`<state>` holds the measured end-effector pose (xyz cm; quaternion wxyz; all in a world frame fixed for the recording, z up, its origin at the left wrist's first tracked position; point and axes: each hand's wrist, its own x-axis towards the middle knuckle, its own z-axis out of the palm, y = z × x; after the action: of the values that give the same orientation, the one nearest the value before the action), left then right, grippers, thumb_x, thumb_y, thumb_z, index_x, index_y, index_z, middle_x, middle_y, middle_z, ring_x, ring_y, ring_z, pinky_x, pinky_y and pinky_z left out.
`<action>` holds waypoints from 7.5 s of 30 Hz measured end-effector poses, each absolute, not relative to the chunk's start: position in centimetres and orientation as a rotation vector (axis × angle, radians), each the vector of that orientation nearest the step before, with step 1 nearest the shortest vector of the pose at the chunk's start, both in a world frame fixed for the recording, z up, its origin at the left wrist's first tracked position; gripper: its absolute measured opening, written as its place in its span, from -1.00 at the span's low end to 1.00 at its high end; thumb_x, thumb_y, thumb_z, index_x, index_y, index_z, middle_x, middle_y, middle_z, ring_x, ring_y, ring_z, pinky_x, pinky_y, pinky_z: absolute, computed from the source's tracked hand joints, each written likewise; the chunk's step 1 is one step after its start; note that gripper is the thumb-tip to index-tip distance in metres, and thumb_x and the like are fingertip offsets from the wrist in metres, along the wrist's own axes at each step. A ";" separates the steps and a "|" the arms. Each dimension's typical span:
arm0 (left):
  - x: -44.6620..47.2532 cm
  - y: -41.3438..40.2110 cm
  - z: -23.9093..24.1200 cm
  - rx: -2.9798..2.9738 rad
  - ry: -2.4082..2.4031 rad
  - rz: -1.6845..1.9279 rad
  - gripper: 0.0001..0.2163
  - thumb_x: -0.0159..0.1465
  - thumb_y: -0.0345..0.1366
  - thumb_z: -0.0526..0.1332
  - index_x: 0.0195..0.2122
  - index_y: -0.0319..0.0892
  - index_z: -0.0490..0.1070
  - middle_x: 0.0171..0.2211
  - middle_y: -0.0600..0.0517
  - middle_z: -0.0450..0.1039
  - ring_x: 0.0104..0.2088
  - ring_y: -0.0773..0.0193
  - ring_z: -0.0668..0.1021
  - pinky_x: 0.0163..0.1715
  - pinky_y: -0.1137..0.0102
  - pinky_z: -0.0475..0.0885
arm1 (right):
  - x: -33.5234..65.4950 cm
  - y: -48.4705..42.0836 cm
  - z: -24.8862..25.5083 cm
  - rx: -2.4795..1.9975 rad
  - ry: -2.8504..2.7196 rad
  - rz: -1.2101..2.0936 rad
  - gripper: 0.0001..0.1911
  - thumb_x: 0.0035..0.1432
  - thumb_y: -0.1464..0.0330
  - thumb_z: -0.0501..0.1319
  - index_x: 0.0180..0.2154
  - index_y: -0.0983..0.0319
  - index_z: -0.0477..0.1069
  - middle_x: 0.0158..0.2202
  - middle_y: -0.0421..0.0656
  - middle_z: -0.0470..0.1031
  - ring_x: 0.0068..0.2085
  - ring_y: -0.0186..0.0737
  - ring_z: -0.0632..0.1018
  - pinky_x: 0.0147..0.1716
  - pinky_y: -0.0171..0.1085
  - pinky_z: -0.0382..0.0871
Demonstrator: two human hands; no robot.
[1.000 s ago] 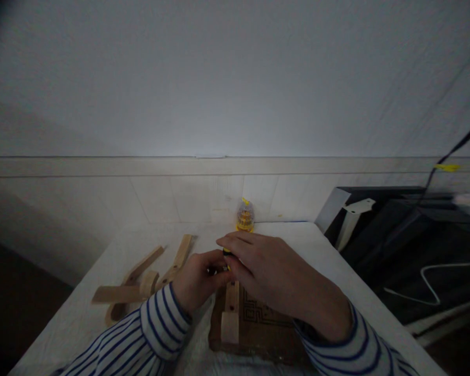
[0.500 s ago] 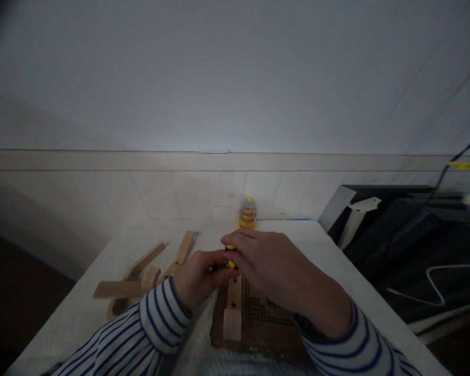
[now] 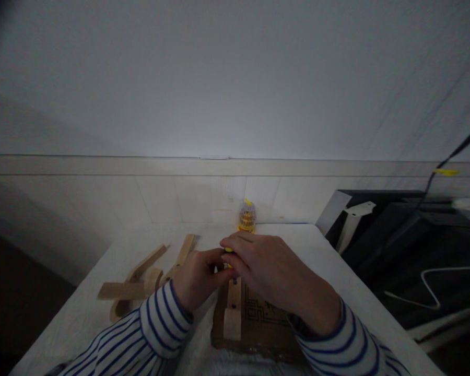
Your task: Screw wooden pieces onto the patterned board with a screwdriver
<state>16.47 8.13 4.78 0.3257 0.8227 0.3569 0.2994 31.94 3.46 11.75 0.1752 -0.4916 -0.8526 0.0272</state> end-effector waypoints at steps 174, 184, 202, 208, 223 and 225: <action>13.5 7.2 11.0 2.399 1.177 0.229 -0.80 0.16 -0.21 0.13 -0.30 -0.16 0.49 -0.50 0.03 0.51 -0.53 0.28 0.51 -0.52 0.46 0.30 | 32.3 3.8 11.7 -1.428 -2.383 0.056 -0.75 0.22 0.33 0.05 -0.12 0.23 0.40 -0.23 -0.11 0.53 -0.25 -0.18 0.54 -0.28 -0.21 0.37; 15.6 7.7 7.7 2.174 1.038 0.621 -0.67 0.07 -0.22 0.27 -0.13 -0.16 0.39 -0.29 0.01 0.51 -0.42 0.27 0.50 -0.44 0.42 0.36 | 32.0 4.1 11.9 -1.415 -2.379 0.165 -0.81 0.21 0.35 0.06 -0.20 0.20 0.41 -0.28 -0.16 0.52 -0.29 -0.24 0.52 -0.32 -0.27 0.34; 16.1 7.4 7.1 2.131 1.041 0.669 -0.87 0.15 -0.29 0.19 -0.35 -0.24 0.44 -0.51 0.04 0.46 -0.52 0.33 0.43 -0.55 0.48 0.23 | 32.3 3.4 12.4 -1.419 -2.378 0.130 -0.74 0.19 0.26 0.10 -0.12 0.21 0.37 -0.28 -0.15 0.50 -0.32 -0.22 0.50 -0.38 -0.27 0.32; 16.3 7.3 6.2 2.119 1.032 0.711 -0.87 0.14 -0.28 0.19 -0.38 -0.22 0.46 -0.51 0.04 0.47 -0.53 0.33 0.43 -0.55 0.47 0.25 | 32.5 2.6 13.2 -1.331 -2.392 0.219 -0.77 0.20 0.41 0.04 -0.13 0.18 0.37 -0.19 -0.17 0.50 -0.21 -0.25 0.49 -0.22 -0.25 0.32; 16.9 6.9 6.2 2.234 1.143 0.842 -0.89 0.11 -0.28 0.28 -0.37 -0.19 0.49 -0.45 0.02 0.52 -0.43 0.23 0.51 -0.43 0.40 0.35 | 33.0 3.3 12.7 -1.338 -2.406 0.219 -0.78 0.20 0.46 0.04 -0.19 0.18 0.41 -0.25 -0.18 0.52 -0.25 -0.27 0.51 -0.26 -0.28 0.32; 16.9 6.9 6.3 2.246 1.112 0.823 -0.91 0.12 -0.30 0.26 -0.37 -0.18 0.50 -0.45 0.03 0.53 -0.43 0.23 0.51 -0.43 0.40 0.34 | 33.0 3.4 12.6 -1.360 -2.401 0.188 -0.80 0.20 0.45 0.05 -0.22 0.19 0.42 -0.27 -0.19 0.52 -0.26 -0.26 0.50 -0.26 -0.28 0.31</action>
<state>16.87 6.91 6.27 0.2489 0.8246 0.4083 0.3021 32.96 3.44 12.60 0.1866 -0.4830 -0.8529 0.0669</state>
